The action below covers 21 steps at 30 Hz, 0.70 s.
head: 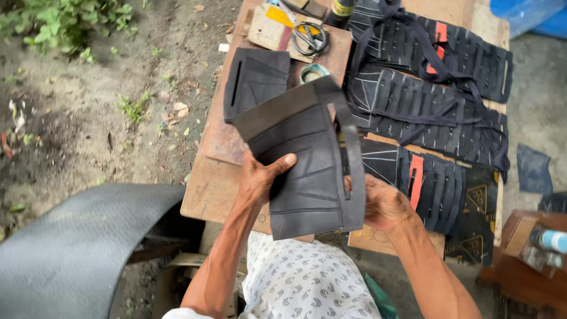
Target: The person assembles black fabric bags by hand, inserting a strap into a slot on the bag and folding the fabric over it. They handle multiple bags, stacking them on a wooden workbench while seated on a low stool.
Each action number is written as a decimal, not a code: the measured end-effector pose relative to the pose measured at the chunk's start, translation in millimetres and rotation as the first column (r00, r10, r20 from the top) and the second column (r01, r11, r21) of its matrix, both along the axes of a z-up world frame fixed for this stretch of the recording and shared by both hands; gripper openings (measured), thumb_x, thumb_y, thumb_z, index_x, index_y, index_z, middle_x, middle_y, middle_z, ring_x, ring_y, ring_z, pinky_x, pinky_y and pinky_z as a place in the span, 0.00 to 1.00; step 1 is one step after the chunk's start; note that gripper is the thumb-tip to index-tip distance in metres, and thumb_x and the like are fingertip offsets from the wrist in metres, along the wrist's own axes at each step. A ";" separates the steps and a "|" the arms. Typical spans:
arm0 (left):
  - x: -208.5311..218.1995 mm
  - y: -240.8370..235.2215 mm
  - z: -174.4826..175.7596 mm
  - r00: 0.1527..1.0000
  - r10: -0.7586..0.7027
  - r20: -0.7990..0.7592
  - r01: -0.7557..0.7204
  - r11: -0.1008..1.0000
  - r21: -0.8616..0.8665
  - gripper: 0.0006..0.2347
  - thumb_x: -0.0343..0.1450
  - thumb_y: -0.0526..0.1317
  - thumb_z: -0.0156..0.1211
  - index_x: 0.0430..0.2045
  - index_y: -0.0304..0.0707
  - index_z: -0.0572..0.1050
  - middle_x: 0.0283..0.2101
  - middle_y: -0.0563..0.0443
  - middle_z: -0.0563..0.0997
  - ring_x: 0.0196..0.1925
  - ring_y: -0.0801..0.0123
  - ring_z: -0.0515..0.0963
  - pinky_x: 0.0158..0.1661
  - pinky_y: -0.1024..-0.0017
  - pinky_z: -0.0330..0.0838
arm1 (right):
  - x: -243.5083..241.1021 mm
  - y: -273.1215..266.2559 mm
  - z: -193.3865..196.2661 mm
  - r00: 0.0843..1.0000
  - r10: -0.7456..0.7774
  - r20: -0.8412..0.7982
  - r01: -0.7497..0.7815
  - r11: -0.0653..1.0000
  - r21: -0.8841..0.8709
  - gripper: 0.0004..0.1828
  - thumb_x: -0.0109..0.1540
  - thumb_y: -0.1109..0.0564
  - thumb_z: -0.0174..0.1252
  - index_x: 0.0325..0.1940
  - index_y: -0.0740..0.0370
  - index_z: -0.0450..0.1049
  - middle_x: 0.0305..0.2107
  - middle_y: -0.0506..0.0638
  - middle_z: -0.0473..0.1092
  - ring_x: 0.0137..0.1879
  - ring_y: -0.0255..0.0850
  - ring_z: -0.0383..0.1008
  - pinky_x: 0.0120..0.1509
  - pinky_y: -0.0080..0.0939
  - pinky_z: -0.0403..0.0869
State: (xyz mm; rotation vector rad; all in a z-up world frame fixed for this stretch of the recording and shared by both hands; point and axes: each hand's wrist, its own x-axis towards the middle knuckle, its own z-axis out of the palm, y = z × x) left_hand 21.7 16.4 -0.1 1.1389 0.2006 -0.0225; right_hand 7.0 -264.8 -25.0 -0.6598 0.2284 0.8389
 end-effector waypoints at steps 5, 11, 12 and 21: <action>0.2 9.8 6.5 0.996 0.039 -0.085 -0.036 0.998 0.042 0.24 0.61 0.27 0.72 0.52 0.28 0.74 0.49 0.41 0.81 0.47 0.59 0.83 0.50 0.63 0.81 | -4.8 9.2 12.2 0.978 0.071 0.194 -0.084 0.995 0.061 0.14 0.53 0.62 0.64 0.42 0.69 0.73 0.35 0.45 0.69 0.40 0.35 0.67 0.47 0.34 0.67; 14.2 25.8 19.4 0.999 -0.029 0.037 0.030 0.999 -0.026 0.23 0.65 0.26 0.69 0.55 0.29 0.73 0.55 0.43 0.79 0.55 0.62 0.81 0.58 0.66 0.77 | 6.1 5.7 20.8 0.920 -0.070 0.386 0.164 0.962 -0.217 0.10 0.57 0.58 0.59 0.40 0.66 0.77 0.44 0.46 0.72 0.50 0.37 0.72 0.61 0.38 0.70; 18.3 27.5 21.5 0.998 -0.042 0.055 0.045 0.998 -0.050 0.23 0.65 0.25 0.68 0.56 0.30 0.73 0.55 0.43 0.79 0.55 0.61 0.81 0.58 0.66 0.77 | 9.6 -1.0 19.7 0.896 -0.099 0.433 0.246 0.922 -0.299 0.10 0.61 0.56 0.59 0.40 0.67 0.77 0.44 0.47 0.73 0.50 0.38 0.73 0.60 0.41 0.71; 41.7 -3.1 -31.7 0.844 -0.533 -0.066 0.428 0.594 0.681 0.07 0.72 0.37 0.65 0.37 0.32 0.80 0.31 0.58 0.83 0.33 0.75 0.76 0.35 0.72 0.71 | -13.4 -99.6 35.2 0.685 -0.642 0.344 0.705 0.703 -0.094 0.08 0.65 0.60 0.59 0.46 0.65 0.78 0.44 0.54 0.73 0.56 0.44 0.73 0.67 0.56 0.70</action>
